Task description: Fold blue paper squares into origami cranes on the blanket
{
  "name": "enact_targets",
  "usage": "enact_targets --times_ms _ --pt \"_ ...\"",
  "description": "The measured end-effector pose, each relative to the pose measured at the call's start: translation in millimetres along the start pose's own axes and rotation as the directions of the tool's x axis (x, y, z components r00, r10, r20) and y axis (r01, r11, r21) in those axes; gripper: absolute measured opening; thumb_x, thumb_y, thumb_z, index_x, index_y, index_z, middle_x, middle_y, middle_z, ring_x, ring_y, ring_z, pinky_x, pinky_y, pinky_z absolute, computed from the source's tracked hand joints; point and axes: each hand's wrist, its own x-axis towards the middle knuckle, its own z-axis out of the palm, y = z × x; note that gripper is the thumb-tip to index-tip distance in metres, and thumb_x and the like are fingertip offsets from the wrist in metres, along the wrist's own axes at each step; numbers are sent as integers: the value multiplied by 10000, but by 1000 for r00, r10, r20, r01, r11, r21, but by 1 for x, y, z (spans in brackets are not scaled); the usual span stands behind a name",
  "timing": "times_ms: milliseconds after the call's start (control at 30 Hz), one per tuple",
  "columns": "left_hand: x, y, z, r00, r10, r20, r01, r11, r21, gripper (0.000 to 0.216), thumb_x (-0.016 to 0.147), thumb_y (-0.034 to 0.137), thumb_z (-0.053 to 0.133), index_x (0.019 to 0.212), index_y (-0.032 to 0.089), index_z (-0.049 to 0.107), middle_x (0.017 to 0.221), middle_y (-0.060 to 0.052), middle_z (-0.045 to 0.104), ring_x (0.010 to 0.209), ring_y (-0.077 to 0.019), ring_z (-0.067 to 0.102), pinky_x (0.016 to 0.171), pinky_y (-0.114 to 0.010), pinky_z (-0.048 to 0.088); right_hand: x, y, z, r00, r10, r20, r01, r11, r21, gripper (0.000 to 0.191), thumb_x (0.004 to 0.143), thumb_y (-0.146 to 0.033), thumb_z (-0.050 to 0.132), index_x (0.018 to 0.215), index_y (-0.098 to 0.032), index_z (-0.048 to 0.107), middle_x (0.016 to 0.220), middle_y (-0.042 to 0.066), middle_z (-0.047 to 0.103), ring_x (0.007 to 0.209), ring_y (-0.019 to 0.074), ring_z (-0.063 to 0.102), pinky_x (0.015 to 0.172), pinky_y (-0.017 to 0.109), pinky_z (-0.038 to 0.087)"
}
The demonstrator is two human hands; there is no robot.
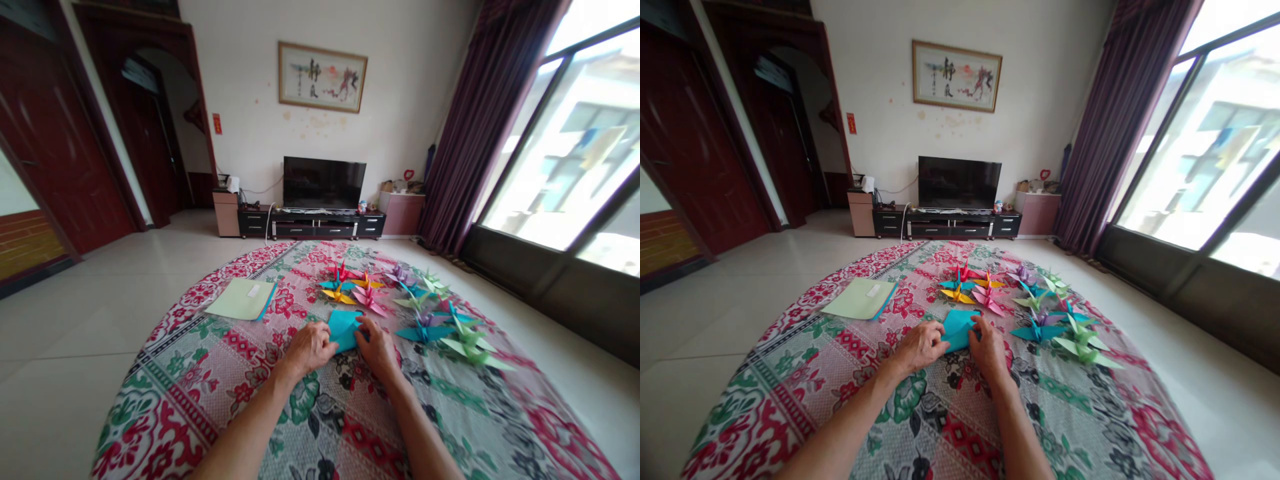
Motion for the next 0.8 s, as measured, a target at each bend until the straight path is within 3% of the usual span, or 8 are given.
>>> enact_targets --times_ms 400,533,633,800 --pt "0 -2 6 999 -37 -37 36 999 -16 245 748 265 530 525 170 568 805 -41 624 738 -137 591 690 -235 440 2 -1 3 1000 13 5 -13 996 -90 293 743 -201 478 1009 -171 597 816 37 638 744 167 584 691 256 422" --pt "-1 -2 5 999 -9 -44 9 1000 -9 85 713 234 560 697 176 619 802 -36 605 802 -160 578 747 -254 445 1 0 4 1000 2 -1 -2 997 -82 283 746 -206 488 1003 -166 599 799 33 633 731 159 575 699 249 420" --pt "-2 -2 5 997 69 -46 -68 998 16 168 724 226 554 861 185 642 888 -48 607 884 -181 558 811 -282 439 1 -1 3 1000 3 1 -3 996 -91 281 749 -205 491 1003 -159 601 799 37 629 740 162 575 716 254 415" --pt "0 -2 9 984 180 -18 -177 979 102 253 747 167 500 949 201 647 999 -45 606 912 -193 526 870 -331 423 1 -1 3 1000 9 3 -9 996 -90 273 750 -206 488 995 -160 601 802 37 629 747 164 578 716 251 414"
